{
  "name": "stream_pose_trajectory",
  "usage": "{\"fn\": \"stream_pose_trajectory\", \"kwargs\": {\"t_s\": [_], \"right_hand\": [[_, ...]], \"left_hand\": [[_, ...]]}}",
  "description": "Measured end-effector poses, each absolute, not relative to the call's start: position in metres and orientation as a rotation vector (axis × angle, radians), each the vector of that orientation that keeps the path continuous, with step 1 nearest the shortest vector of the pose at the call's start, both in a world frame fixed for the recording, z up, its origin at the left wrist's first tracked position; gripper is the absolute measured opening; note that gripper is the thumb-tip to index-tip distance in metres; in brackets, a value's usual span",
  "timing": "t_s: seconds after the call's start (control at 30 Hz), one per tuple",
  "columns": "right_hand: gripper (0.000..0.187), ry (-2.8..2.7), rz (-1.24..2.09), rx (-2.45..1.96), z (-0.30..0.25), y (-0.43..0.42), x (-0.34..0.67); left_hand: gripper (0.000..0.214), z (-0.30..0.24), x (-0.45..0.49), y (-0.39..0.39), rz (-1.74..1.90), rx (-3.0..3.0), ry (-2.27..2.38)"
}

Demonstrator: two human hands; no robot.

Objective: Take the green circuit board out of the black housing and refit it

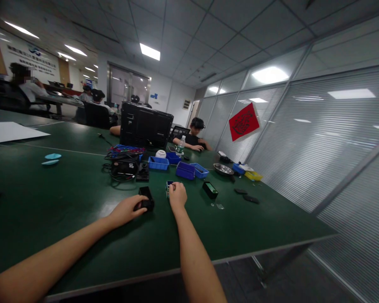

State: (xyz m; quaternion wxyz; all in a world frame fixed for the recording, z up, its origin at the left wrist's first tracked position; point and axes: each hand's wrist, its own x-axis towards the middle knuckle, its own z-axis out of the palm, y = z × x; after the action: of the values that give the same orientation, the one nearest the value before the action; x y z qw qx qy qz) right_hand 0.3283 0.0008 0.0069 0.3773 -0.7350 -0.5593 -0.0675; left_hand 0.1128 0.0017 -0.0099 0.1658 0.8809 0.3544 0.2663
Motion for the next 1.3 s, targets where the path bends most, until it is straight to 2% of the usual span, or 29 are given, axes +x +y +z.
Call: {"fn": "stream_pose_trajectory", "kwargs": {"t_s": [0.2,0.47,0.6,0.9,1.1,1.3], "right_hand": [[0.049,-1.51,-0.111,-2.076,-0.012,0.012,0.336],[0.04,-1.369,0.079,-2.192,-0.006,0.014,0.345],[0.039,-1.342,0.058,-2.274,-0.003,0.013,0.349],[0.052,-1.351,-0.14,-2.328,-0.006,0.011,0.349],[0.043,-1.327,-0.086,-2.232,-0.01,0.013,0.356],[0.043,-1.248,0.131,-2.085,-0.013,0.019,0.36]], "left_hand": [[0.042,-0.006,0.112,-0.001,0.753,2.447,1.022],[0.047,-0.009,0.111,0.0,0.766,2.412,0.995],[0.048,-0.012,0.11,0.002,0.776,2.408,0.989],[0.05,-0.009,0.111,0.0,0.763,2.39,1.007],[0.051,-0.006,0.11,-0.001,0.766,2.383,1.022],[0.049,-0.005,0.11,-0.001,0.813,2.351,1.029]]}}
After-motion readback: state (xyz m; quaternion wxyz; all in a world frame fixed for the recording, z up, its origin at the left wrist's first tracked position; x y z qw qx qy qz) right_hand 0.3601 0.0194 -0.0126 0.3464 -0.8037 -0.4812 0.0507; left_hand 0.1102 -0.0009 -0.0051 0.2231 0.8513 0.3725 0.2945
